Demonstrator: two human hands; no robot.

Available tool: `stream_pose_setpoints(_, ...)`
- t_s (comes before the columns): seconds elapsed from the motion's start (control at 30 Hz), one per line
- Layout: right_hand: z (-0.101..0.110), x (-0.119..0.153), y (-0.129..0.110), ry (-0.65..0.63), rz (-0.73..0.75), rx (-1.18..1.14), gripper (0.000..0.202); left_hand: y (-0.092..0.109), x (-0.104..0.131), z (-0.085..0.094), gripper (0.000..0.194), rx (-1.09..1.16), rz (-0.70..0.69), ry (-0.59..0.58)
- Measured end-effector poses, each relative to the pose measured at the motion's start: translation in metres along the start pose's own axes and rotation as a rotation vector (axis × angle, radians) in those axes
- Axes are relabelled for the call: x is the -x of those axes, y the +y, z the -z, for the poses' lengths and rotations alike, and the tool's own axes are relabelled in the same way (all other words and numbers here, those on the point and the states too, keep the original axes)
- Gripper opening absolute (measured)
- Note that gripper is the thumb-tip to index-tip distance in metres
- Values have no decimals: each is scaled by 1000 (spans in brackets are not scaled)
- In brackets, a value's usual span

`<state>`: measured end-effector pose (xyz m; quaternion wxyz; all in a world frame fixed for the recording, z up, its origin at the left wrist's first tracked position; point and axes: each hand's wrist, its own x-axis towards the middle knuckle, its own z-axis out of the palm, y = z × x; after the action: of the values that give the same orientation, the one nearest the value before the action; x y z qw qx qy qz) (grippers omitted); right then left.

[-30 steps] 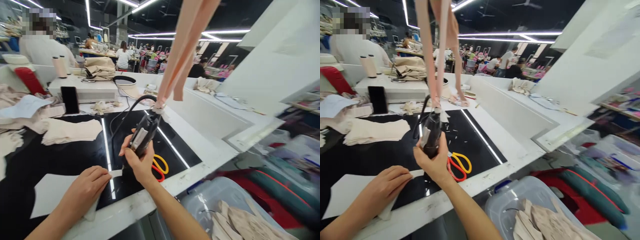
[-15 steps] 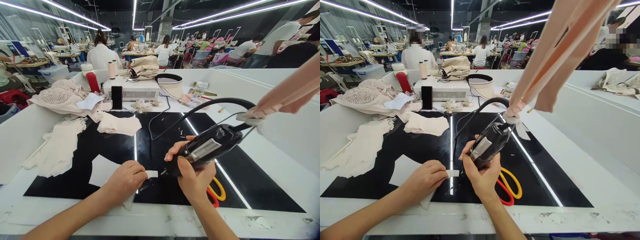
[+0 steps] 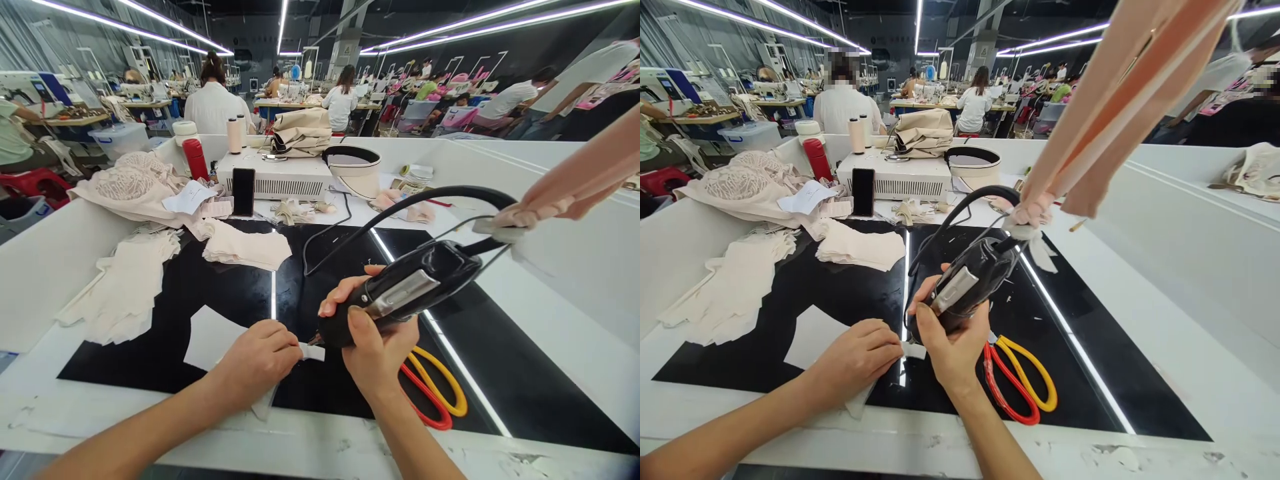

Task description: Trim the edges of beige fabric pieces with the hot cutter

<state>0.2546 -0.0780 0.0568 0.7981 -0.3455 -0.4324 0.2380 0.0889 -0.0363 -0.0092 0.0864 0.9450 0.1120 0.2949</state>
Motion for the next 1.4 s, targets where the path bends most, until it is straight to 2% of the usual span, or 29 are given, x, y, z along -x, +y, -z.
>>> stream_pose_setpoints(0.47, -3, 2, 1, -9, -21, 45, 33, 3, 1, 0, 14, -40, 25, -10)
stream_pose_setpoints(0.83, 12, 0, -6, 34, 16, 106, 39, 4, 1, 1, 17, -42, 28, -11)
stream_pose_setpoints(1.13, 11, 2, -1, 26, 0, 137, 40, 2, 3, -2, 15, -53, 23, -15)
stream_pose_setpoints(1.4, 8, 2, -8, 38, 5, 96, 35, -1, 2, 2, 11, -35, 44, -7)
